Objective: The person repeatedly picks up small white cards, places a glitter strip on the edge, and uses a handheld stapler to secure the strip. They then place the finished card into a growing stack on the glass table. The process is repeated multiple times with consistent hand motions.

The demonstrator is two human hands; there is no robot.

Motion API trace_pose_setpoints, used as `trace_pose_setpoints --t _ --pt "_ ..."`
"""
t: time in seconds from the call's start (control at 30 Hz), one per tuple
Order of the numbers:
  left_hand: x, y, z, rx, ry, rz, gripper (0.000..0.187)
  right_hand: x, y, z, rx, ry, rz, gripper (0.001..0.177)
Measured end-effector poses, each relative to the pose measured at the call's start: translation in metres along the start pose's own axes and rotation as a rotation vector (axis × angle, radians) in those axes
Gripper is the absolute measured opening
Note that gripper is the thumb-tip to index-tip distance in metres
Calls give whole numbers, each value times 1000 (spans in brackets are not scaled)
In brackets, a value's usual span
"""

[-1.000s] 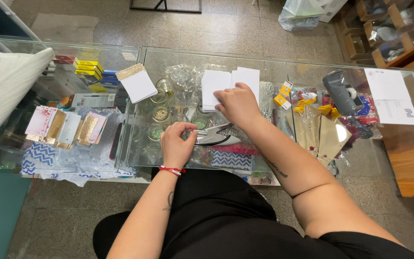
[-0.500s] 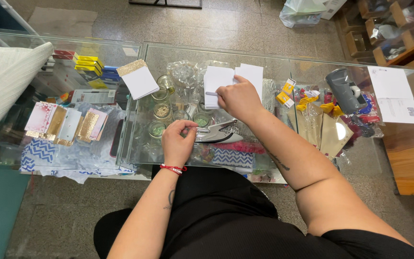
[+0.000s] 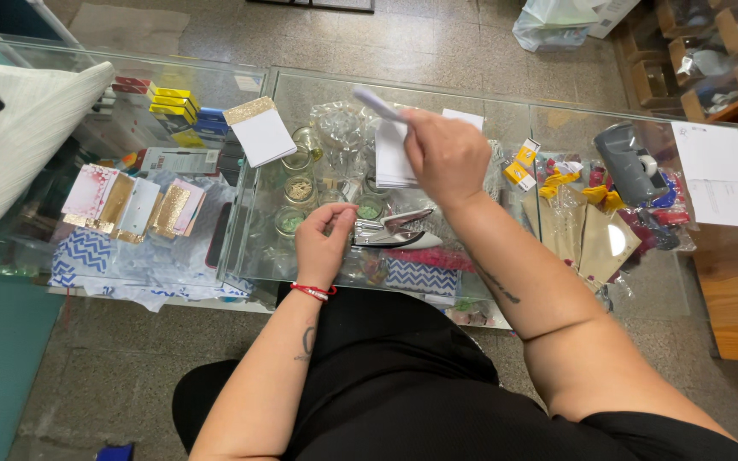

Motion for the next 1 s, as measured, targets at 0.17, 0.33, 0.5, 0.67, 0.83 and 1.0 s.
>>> trace_pose_setpoints --t 0.17,0.33,0.5,0.67,0.83,1.0 --pt "-8 -7 -27 416 -128 -114 64 30 8 -89 -386 -169 40 21" --pt "-11 -21 -25 690 -232 -126 41 47 5 -115 -475 -204 7 18" --pt "-29 -17 -62 638 -232 -46 37 68 8 -112 -500 -138 -236 42" --pt "-26 -17 -49 624 -180 17 42 95 9 -99 -590 41 -477 56" --pt "-24 -19 -50 615 -172 29 40 119 11 -79 -530 3 -541 44" --pt "-23 -21 -74 521 -97 57 34 127 12 -58 -358 47 -544 45"
Point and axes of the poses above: each hand's wrist, its own x-axis away from the middle knuckle, its own y-axis out of the palm, z = x × y, the point moved 4 cm from there along -x, towards the middle knuckle, and after that the axes turned 10 degrees about -y, right-handed, at the moved point
